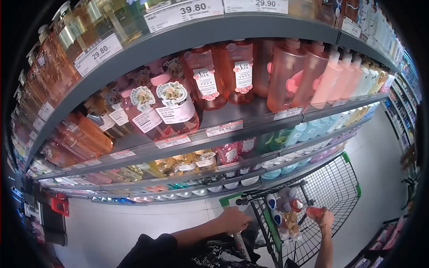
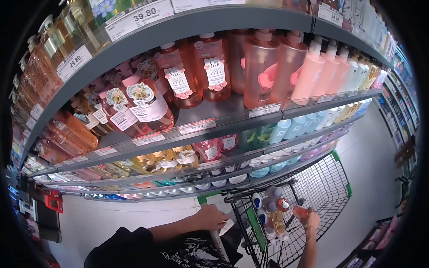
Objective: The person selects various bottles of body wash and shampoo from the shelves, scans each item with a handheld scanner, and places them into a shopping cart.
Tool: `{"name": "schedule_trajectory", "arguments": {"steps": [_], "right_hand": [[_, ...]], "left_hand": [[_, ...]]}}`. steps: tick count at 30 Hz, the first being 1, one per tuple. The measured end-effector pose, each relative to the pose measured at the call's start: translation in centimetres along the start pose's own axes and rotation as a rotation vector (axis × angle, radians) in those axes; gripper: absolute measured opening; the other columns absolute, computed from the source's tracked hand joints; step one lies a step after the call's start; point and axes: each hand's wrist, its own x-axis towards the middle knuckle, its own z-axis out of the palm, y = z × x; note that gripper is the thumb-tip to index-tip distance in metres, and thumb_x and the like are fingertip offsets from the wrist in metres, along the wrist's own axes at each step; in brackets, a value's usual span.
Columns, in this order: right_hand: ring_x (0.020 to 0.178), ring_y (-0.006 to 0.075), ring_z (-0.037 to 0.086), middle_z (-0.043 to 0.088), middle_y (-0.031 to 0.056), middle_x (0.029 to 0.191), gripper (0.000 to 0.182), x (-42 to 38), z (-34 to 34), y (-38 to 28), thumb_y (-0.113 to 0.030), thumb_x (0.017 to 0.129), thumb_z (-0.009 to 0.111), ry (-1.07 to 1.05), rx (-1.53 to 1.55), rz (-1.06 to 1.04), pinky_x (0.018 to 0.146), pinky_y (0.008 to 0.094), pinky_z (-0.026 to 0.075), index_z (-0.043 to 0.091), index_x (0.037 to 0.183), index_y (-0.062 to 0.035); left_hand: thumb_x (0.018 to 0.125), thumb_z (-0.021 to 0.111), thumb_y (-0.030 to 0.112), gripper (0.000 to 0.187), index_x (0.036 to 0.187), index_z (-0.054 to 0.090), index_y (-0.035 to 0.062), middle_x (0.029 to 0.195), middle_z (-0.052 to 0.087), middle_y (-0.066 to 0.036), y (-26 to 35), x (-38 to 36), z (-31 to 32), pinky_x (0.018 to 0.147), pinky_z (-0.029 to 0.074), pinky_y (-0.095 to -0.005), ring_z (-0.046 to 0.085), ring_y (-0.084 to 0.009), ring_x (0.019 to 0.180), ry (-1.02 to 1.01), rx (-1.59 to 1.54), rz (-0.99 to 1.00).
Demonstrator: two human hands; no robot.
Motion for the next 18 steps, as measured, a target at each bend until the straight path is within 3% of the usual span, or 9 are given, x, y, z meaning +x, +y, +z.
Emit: {"name": "schedule_trajectory", "arguments": {"steps": [3,5,7,8,10,12,13,14,18], "right_hand": [[0.084,0.0383,0.065,0.068,0.0143,0.095,0.047,-2.8,-8.9,-1.7,-0.014,0.057,0.081,0.14,0.007,-0.147,0.073,0.0462,0.054,0.062,0.1,-0.0111],[0.078,0.0356,0.066,0.068,0.0114,0.09,0.048,-7.6,-16.1,-6.5,-0.015,0.055,0.082,0.174,0.046,-0.319,0.07,0.0438,0.054,0.064,0.099,-0.0118],[0.076,0.0342,0.066,0.068,0.0108,0.09,0.05,-10.7,-21.3,-9.7,-0.016,0.054,0.082,0.148,0.044,-0.4,0.069,0.0424,0.054,0.064,0.101,-0.0122],[0.073,0.0329,0.066,0.069,0.0102,0.09,0.052,-12.1,-23.5,-11.3,-0.017,0.054,0.082,0.118,0.051,-0.499,0.068,0.041,0.054,0.065,0.103,-0.0125],[0.072,0.0313,0.067,0.07,0.0088,0.089,0.051,-14.9,-27.6,-15.2,-0.015,0.052,0.082,0.07,0.115,-0.581,0.067,0.0385,0.054,0.067,0.101,-0.0108],[0.072,0.0297,0.067,0.071,0.0074,0.088,0.05,-15.8,-29.7,-18.2,-0.013,0.051,0.083,0.024,0.182,-0.663,0.066,0.036,0.054,0.069,0.099,-0.009],[0.071,0.0304,0.067,0.07,0.0094,0.091,0.058,-16.0,-30.3,-19.3,-0.017,0.053,0.083,-0.028,0.178,-0.771,0.068,0.0354,0.055,0.066,0.108,-0.0115],[0.07,0.0311,0.067,0.07,0.0114,0.094,0.066,-16.2,-30.8,-20.1,-0.021,0.055,0.083,-0.084,0.172,-0.883,0.07,0.0348,0.055,0.063,0.117,-0.014],[0.085,0.0281,0.069,0.069,0.0133,0.104,0.081,-16.2,-30.8,-23.7,-0.02,0.058,0.085,-0.102,0.348,-0.857,0.078,0.0334,0.055,0.052,0.131,-0.012]], "left_hand": [[0.077,0.066,0.024,0.041,0.114,0.057,0.0094,0.104,0.063,-0.018,0.3,1.6,0.0,0.076,0.05,-0.0472,0.064,-0.033,0.086,0.274,-0.121,0.142],[0.08,0.069,0.023,0.056,0.129,0.046,0.0097,0.111,0.057,-0.017,1.4,2.0,-0.4,0.084,0.046,-0.0461,0.058,-0.0357,0.099,0.577,-0.415,0.408],[0.077,0.073,0.024,0.066,0.132,0.042,0.0067,0.119,0.052,-0.017,3.1,3.7,-0.9,0.092,0.045,-0.0466,0.055,-0.0371,0.106,0.814,-0.533,0.601],[0.077,0.073,0.024,0.066,0.132,0.042,0.0067,0.119,0.052,-0.017,4.3,3.5,-1.6,0.092,0.045,-0.0466,0.055,-0.0371,0.106,0.811,-0.533,0.61],[0.071,0.079,0.028,0.079,0.135,0.038,0.005,0.13,0.046,-0.019,5.7,1.9,-3.8,0.099,0.043,-0.0431,0.052,-0.0347,0.116,1.015,-0.467,0.548],[0.068,0.081,0.028,0.083,0.136,0.038,0.0051,0.131,0.047,-0.018,4.9,1.7,-4.1,0.1,0.043,-0.0419,0.053,-0.0333,0.117,0.935,-0.5,0.589],[0.065,0.083,0.028,0.087,0.136,0.038,0.0052,0.131,0.049,-0.018,4.5,1.9,-3.9,0.1,0.044,-0.0406,0.054,-0.032,0.117,0.854,-0.544,0.622],[0.064,0.083,0.026,0.086,0.135,0.039,0.0051,0.127,0.055,-0.016,3.6,1.8,-3.4,0.097,0.046,-0.0405,0.058,-0.0317,0.115,0.635,-0.785,0.721],[0.065,0.084,0.027,0.087,0.136,0.039,0.0051,0.125,0.058,-0.015,2.5,-1.0,-2.0,0.097,0.046,-0.038,0.06,-0.0287,0.114,0.79,-0.904,0.533]]}}
